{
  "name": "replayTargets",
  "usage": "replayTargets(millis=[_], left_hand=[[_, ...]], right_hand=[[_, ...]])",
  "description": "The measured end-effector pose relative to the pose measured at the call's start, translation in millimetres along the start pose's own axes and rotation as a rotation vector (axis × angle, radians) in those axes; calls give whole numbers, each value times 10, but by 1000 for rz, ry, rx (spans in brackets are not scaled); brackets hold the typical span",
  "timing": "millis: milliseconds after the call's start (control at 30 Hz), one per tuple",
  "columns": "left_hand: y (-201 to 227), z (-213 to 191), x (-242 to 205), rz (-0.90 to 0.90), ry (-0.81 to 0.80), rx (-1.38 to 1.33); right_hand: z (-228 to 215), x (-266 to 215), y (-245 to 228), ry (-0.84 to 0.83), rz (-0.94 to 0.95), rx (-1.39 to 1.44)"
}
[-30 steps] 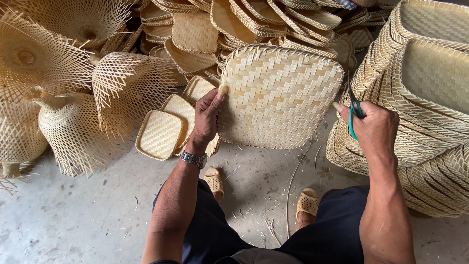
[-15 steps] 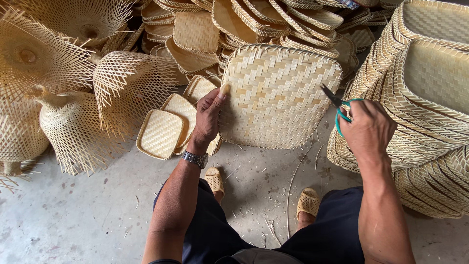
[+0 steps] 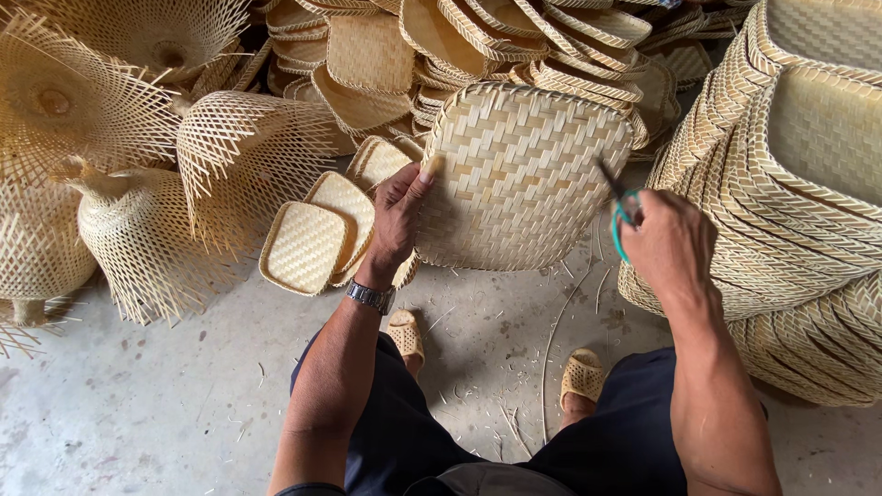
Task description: The person trims the edges of woven bamboo trays using scissors and stacks them on the floor.
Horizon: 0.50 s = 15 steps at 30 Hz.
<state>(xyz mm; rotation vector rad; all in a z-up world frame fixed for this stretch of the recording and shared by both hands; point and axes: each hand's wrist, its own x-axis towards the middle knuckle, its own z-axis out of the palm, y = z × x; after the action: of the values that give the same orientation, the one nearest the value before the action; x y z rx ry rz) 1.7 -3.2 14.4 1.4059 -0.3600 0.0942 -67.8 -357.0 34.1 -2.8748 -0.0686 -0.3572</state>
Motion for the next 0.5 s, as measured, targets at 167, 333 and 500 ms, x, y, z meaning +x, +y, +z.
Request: replayTargets(millis=[167, 333, 500], left_hand=[[-85, 20, 45, -7, 93, -161], [-196, -24, 93, -41, 165, -388], [-147, 60, 116, -85, 214, -395]], right_hand=[[194, -43, -189, -514, -138, -251], [195, -37, -369, -227, -107, 103], [126, -119, -599, -535, -4, 57]])
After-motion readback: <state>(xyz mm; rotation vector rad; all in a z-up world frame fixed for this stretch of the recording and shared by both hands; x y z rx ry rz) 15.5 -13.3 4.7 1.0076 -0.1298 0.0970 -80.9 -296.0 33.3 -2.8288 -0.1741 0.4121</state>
